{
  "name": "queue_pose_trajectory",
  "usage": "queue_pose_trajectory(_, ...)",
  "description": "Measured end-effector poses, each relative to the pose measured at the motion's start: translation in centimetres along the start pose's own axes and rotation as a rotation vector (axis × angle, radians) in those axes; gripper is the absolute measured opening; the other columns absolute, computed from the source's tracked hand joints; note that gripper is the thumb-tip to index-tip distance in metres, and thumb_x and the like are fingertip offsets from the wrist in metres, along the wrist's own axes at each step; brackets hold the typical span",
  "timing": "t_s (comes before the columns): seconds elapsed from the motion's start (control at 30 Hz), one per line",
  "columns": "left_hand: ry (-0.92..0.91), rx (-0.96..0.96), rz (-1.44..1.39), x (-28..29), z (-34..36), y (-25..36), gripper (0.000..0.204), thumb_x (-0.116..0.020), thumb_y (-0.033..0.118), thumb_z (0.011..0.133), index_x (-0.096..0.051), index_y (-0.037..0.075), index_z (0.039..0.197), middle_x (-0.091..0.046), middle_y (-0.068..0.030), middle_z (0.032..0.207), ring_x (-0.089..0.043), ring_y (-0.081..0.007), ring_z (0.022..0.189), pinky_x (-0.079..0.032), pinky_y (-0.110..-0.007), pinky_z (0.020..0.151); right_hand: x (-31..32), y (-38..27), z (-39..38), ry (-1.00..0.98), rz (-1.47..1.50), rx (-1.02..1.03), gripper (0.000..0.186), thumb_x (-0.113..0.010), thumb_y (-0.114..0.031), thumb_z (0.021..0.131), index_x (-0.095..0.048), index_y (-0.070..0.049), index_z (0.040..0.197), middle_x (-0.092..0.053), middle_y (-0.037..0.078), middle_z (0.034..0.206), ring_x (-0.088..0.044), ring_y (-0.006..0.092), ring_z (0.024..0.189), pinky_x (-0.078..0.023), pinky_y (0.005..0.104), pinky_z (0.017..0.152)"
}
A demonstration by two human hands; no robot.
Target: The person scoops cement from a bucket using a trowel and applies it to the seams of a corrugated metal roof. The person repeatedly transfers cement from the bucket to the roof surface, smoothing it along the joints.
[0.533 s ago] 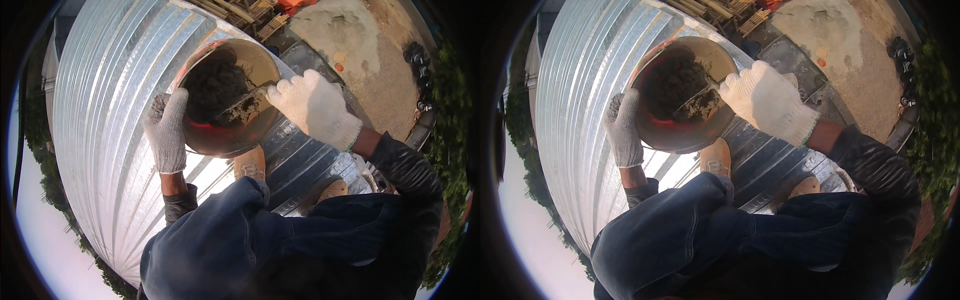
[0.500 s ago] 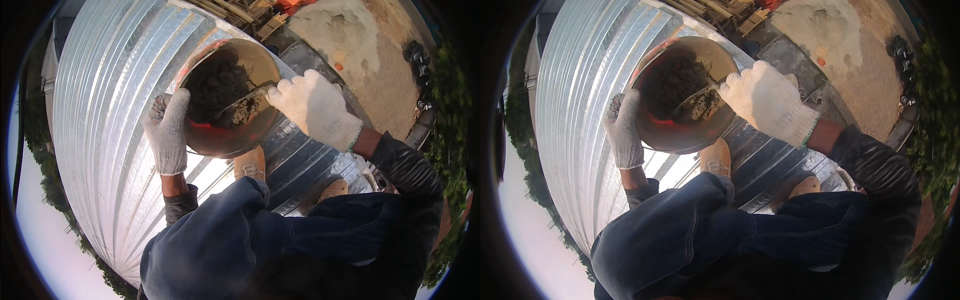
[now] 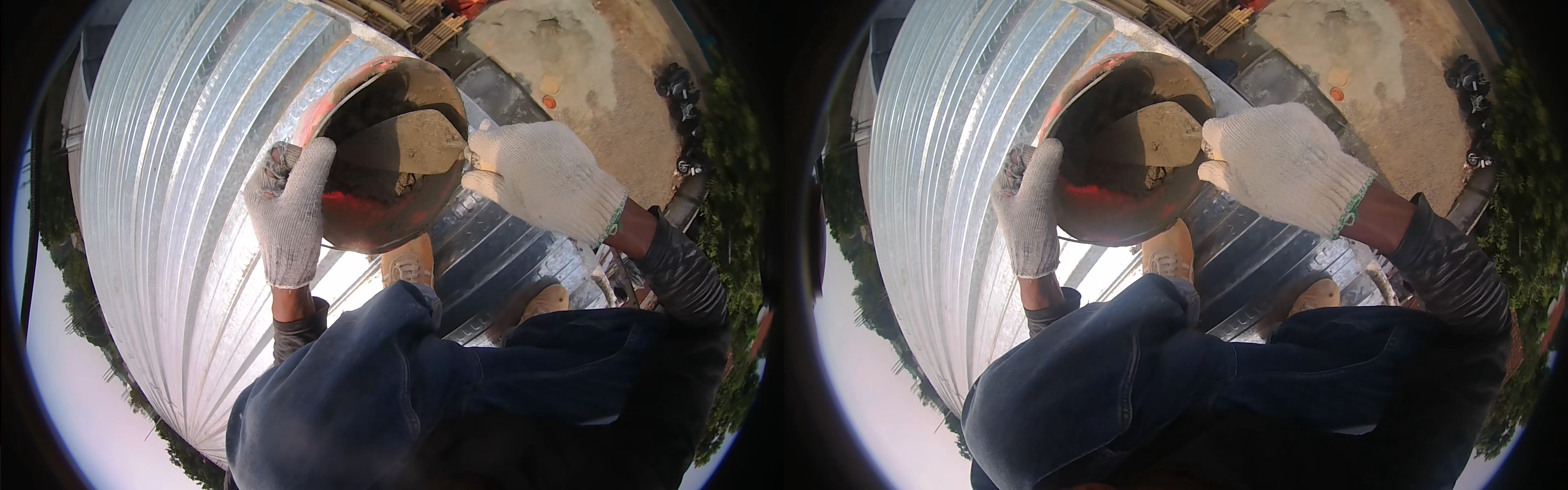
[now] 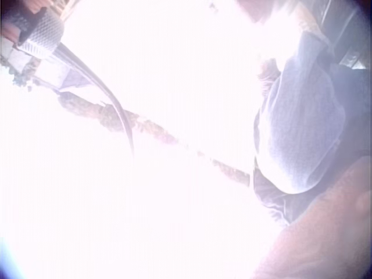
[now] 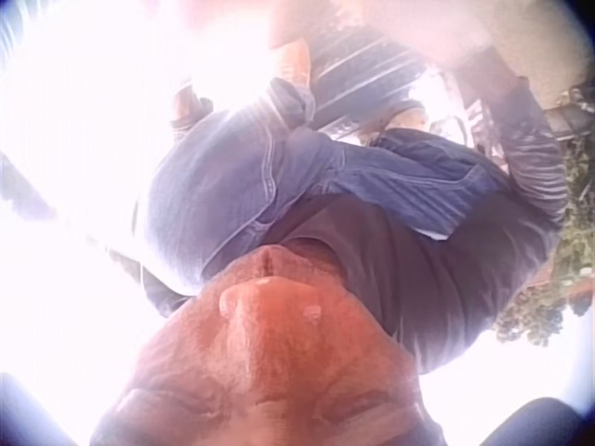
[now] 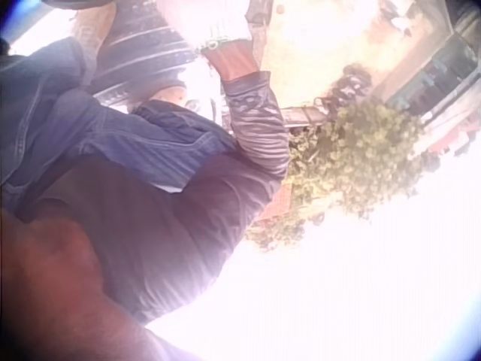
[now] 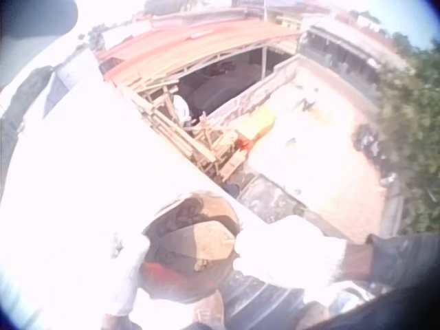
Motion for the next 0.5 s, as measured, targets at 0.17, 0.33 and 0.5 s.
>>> queue_pose_trajectory(0.17,0.032,0.018,0.023,1.3,0.7,-0.9,0.027,-0.09,0.027,0.104,-0.074,0.008,0.093,-0.065,0.0067,0.085,-0.054,-0.0044,0.078,-0.044,-0.025,0.071,1.7,-0.5,-1.1,-0.016,-0.076,0.058,0.026,-0.074,-0.028,0.105,-0.072,-0.004,0.114,-0.078,0.016,0.099,-0.08,0.0345,0.084,-0.065,0.0452,0.074)
queue_pose_trajectory(0.33,-0.004,0.064,0.023,1.4,1.1,-1.5,0.022,-0.088,0.027,0.105,-0.081,0.007,0.106,-0.072,0.0028,0.096,-0.063,-0.0074,0.088,-0.049,-0.027,0.079,1.8,-0.5,-2.1,-0.002,-0.036,0.068,0.025,-0.075,-0.023,0.103,-0.073,-0.004,0.119,-0.077,0.018,0.107,-0.079,0.0362,0.086,-0.065,0.0464,0.075)
queue_pose_trajectory(0.5,0.012,0.057,-0.057,1.8,1.7,-1.9,0.025,-0.088,0.03,0.104,-0.081,0.006,0.109,-0.073,0.0018,0.098,-0.065,-0.0089,0.089,-0.05,-0.028,0.081,2.5,-1.2,-2.1,0.08,0.003,0.085,0.028,-0.077,-0.016,0.101,-0.074,-0.009,0.128,-0.076,0.018,0.12,-0.079,0.037,0.087,-0.065,0.0457,0.076)
Point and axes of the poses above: each hand's wrist, its own z-axis towards the middle knuckle, its own x-axis out of the back of the hand, y = z × x, the point moved 9 cm from there along z, towards the middle knuckle
